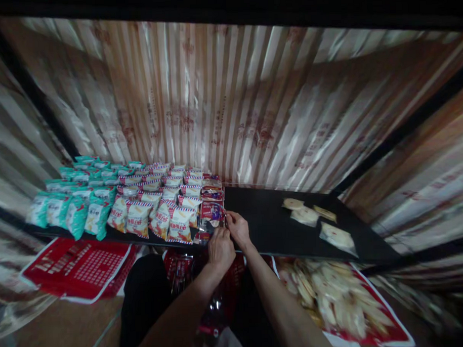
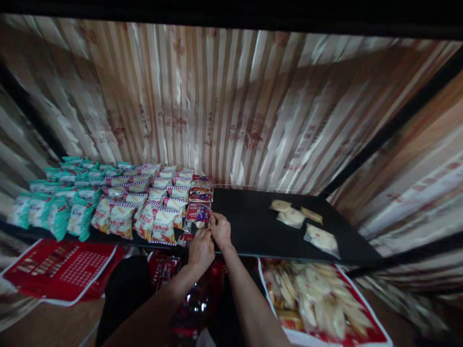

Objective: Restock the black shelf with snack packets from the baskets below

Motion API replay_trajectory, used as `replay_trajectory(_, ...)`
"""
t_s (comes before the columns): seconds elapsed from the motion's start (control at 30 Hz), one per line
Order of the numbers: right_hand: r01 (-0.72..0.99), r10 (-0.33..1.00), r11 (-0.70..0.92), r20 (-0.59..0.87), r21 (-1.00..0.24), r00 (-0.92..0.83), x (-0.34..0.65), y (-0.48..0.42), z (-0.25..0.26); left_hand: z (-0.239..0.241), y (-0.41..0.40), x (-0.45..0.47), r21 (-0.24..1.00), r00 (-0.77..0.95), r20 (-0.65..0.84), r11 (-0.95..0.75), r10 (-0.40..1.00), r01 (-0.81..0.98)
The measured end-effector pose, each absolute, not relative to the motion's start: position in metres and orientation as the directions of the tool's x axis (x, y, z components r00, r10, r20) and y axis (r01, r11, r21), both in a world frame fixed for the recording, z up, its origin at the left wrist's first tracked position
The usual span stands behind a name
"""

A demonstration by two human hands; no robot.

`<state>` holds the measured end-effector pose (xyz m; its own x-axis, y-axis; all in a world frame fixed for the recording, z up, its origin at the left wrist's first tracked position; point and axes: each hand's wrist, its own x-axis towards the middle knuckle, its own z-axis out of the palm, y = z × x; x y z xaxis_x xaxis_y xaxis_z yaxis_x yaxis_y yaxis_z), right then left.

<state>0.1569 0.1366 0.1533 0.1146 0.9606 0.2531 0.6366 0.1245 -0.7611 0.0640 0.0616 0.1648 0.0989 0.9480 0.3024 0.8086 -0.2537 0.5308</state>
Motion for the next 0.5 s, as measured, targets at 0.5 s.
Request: replay_trajectory(0.5, 0.620, 0.881, 0.271, 0.450, -0.736, 0.149, 0.140, -0.005, 0.076, 0.066, -0.034, 0.023, 0.559, 0.463, 0.237, -0.509, 0.854, 0.654)
